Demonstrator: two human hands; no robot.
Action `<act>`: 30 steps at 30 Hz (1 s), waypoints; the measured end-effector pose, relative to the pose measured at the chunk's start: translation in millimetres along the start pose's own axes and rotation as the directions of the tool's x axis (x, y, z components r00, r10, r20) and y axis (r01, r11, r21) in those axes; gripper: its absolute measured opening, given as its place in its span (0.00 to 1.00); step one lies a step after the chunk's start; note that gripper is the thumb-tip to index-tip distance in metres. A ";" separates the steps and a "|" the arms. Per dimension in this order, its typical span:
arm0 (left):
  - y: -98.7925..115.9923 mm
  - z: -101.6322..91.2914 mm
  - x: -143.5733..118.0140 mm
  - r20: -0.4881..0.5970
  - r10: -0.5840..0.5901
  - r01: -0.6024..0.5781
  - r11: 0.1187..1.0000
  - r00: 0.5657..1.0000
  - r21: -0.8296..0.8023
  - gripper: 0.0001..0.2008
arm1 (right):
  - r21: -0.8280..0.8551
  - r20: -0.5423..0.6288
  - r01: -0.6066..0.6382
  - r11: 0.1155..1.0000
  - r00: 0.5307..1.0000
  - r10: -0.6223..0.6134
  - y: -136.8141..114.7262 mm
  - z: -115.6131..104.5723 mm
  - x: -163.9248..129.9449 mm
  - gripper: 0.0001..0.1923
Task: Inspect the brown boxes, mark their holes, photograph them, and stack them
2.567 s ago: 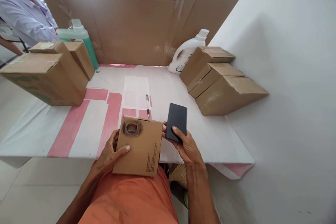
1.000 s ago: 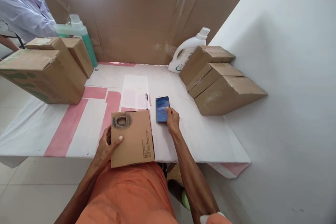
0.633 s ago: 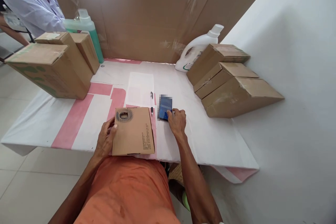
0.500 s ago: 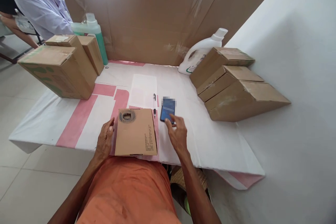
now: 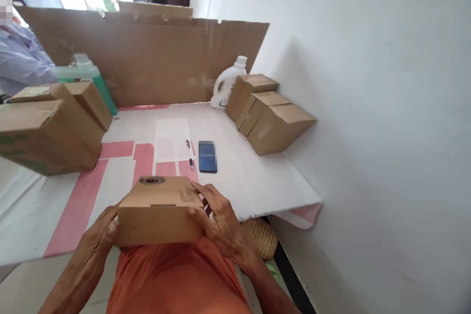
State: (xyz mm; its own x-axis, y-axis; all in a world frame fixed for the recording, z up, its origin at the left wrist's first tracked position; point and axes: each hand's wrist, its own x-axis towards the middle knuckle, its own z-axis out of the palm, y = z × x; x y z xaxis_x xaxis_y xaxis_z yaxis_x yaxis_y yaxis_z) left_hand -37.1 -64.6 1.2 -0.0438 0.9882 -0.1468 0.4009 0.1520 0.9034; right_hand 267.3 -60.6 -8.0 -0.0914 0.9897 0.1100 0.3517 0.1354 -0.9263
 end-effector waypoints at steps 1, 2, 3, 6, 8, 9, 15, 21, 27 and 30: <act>-1.8 -1.6 6.8 0.038 0.000 0.000 1.000 0.999 0.016 0.33 | 0.012 -0.038 0.026 1.000 0.999 -0.025 -3.3 -0.4 7.5 0.36; -4.8 -0.5 15.1 0.074 -0.007 0.006 1.000 0.997 0.016 0.33 | 0.036 -0.071 0.056 0.998 0.996 -0.054 -3.0 1.2 15.1 0.40; -8.8 3.1 24.7 0.077 -0.009 0.010 1.000 0.997 -0.011 0.34 | 0.072 -0.094 0.091 0.993 0.992 -0.084 0.6 4.6 22.8 0.43; -21.9 24.0 56.6 -0.043 -0.023 0.016 0.988 0.999 -0.157 0.38 | 0.196 -0.046 0.133 0.972 0.991 -0.126 26.1 20.9 46.3 0.49; -29.6 39.4 75.4 -0.143 -0.021 0.000 0.990 0.990 -0.144 0.41 | 0.191 0.034 0.080 0.978 0.996 -0.088 47.1 33.9 60.2 0.53; -32.6 45.6 82.7 -0.172 -0.007 -0.006 0.997 0.985 -0.075 0.41 | 0.149 0.066 0.038 0.988 0.997 -0.048 56.3 40.5 65.8 0.55; -31.2 64.4 91.1 -0.198 0.092 -0.045 0.972 0.976 0.229 0.37 | 0.016 -0.008 -0.040 0.999 0.999 0.040 80.5 53.9 71.7 0.51; 13.2 155.2 77.2 0.040 0.339 -0.340 0.939 0.940 0.051 0.31 | 0.068 -0.369 0.054 0.996 0.929 -0.025 118.5 -46.3 33.0 0.40; 54.7 300.7 94.8 0.530 0.516 -0.506 0.844 0.673 -0.179 0.39 | 0.071 -0.547 -0.191 0.979 0.813 0.198 168.1 -202.8 -14.5 0.30; 72.2 360.8 106.0 0.652 0.486 -0.497 0.847 0.583 -0.188 0.47 | 0.053 -0.574 -0.211 0.976 0.793 0.203 180.7 -257.0 -18.8 0.26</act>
State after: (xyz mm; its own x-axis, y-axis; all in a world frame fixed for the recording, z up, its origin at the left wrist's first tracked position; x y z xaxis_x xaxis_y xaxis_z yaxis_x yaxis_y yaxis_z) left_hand 317.3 44.2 -94.5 0.7656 0.6369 0.0909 0.1896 -0.3583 0.9142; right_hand 572.0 -42.9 -84.8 0.5334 0.8391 0.1065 0.3132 -0.0789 -0.9464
